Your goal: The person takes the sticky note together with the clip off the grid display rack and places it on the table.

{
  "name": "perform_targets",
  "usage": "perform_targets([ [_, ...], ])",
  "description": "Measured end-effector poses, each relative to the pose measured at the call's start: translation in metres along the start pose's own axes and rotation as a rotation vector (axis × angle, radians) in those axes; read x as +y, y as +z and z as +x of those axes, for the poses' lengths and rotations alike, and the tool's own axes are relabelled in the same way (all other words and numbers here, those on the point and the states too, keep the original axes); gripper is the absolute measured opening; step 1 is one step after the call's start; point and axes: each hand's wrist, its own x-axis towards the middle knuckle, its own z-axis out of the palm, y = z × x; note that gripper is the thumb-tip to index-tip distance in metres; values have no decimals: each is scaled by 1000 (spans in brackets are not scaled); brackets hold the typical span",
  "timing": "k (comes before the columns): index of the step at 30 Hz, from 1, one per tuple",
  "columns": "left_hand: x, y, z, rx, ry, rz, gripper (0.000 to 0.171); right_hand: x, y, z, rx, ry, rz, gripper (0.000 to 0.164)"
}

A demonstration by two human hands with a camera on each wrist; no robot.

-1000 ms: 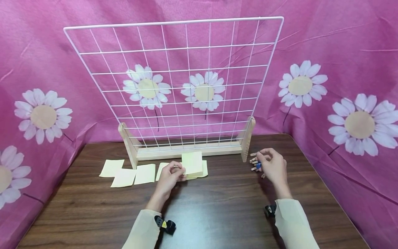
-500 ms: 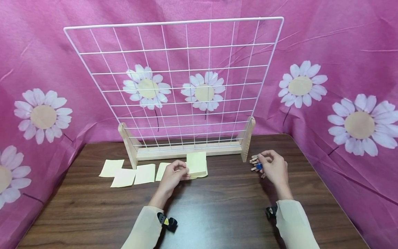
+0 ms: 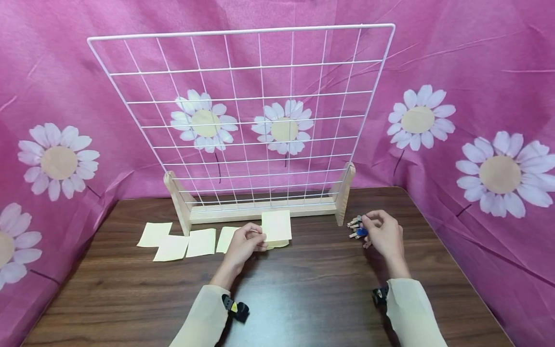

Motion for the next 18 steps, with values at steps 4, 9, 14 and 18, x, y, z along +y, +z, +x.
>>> perform_targets([
  [4, 0, 1, 1, -9, -3, 5, 14, 1, -1, 0, -10, 18, 3, 32],
  [9, -1, 3, 3, -7, -6, 20, 14, 4, -3, 1, -20, 27, 14, 30],
  [14, -3, 3, 4, -14, 5, 34, 14, 7, -5, 3, -32, 26, -10, 31],
  [18, -4, 4, 5, -19, 3, 53, 15, 9, -5, 5, -44, 30, -19, 32],
])
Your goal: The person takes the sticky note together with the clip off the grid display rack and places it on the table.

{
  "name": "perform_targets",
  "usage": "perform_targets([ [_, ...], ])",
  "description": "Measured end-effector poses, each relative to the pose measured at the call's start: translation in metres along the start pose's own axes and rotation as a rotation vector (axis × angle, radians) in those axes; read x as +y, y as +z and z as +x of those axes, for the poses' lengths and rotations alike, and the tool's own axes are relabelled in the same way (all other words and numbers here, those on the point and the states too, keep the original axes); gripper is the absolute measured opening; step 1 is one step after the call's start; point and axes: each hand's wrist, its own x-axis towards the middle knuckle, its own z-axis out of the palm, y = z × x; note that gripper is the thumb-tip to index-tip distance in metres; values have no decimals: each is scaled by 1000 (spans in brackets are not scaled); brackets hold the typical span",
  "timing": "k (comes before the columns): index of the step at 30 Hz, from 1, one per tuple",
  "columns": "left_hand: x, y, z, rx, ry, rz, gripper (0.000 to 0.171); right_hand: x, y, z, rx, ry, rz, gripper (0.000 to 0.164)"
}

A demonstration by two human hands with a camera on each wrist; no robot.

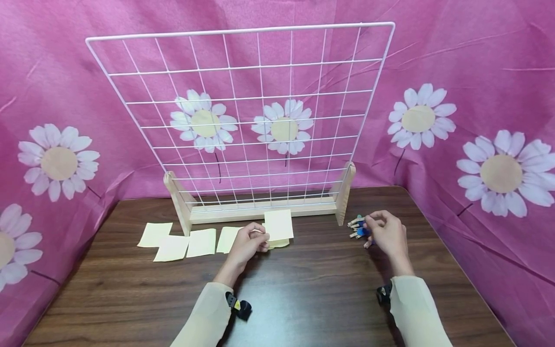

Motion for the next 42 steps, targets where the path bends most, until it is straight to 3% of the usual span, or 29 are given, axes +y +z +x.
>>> perform_targets([
  [14, -5, 5, 4, -14, -24, 41, 15, 10, 0, 5, -22, 33, -27, 34],
  [17, 5, 8, -2, -25, -29, 52, 16, 13, 1, 6, -46, 28, -37, 34],
  [21, 5, 10, 0, -36, -39, 72, 16, 14, 5, 8, -94, 22, -32, 35],
  [25, -8, 10, 7, -38, -41, 88, 15, 14, 6, 8, -114, 29, -12, 35],
  [42, -5, 15, 10, -1, -35, 216, 19, 22, 6, 14, -174, 114, 12, 38],
])
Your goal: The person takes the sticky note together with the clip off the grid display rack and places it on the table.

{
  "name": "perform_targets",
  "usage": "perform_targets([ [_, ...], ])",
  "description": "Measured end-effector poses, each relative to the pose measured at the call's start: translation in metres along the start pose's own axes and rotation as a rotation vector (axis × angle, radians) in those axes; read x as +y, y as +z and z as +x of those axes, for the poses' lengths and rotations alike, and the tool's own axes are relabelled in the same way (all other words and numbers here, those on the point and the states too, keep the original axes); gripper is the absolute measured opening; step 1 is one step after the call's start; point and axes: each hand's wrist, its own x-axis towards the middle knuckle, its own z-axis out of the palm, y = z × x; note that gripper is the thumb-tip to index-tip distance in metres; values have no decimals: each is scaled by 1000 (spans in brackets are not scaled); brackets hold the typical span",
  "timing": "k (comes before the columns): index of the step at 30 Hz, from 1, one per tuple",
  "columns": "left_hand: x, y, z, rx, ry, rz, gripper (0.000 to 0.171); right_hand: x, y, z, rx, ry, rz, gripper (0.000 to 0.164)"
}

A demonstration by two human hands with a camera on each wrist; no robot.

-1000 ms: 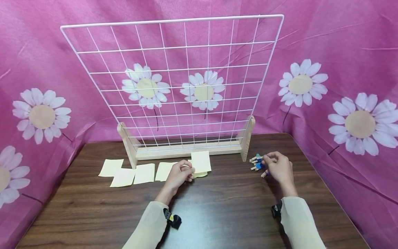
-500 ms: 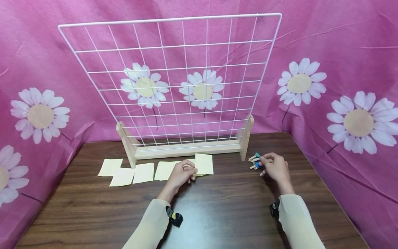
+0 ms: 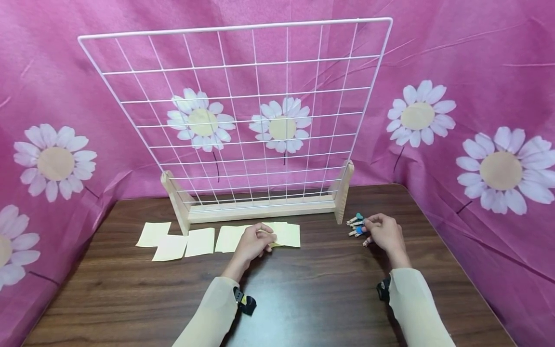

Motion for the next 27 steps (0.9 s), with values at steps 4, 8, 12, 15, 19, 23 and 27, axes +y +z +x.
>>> perform_targets([
  [4, 0, -1, -1, -3, -4, 11, 24, 1, 0, 1, -23, 11, 10, 35],
  [8, 0, -2, -2, -1, 0, 28, 26, 3, 0, 3, -36, 12, -5, 33],
  [12, 0, -2, -3, 4, -4, 42, 28, 5, -1, 3, -41, 19, -16, 33],
  [15, 1, -2, -4, 3, -13, 51, 30, 5, -1, 4, -48, 22, -16, 33],
  [19, 0, -2, -4, -8, -27, 57, 33, 7, -2, 4, -55, 28, -18, 33],
  [23, -1, -2, -4, -9, -29, 51, 34, 7, -3, 3, -56, 41, -22, 35],
  [27, -1, -2, -4, 2, -23, 38, 35, 6, -5, 1, -51, 44, -11, 35],
])
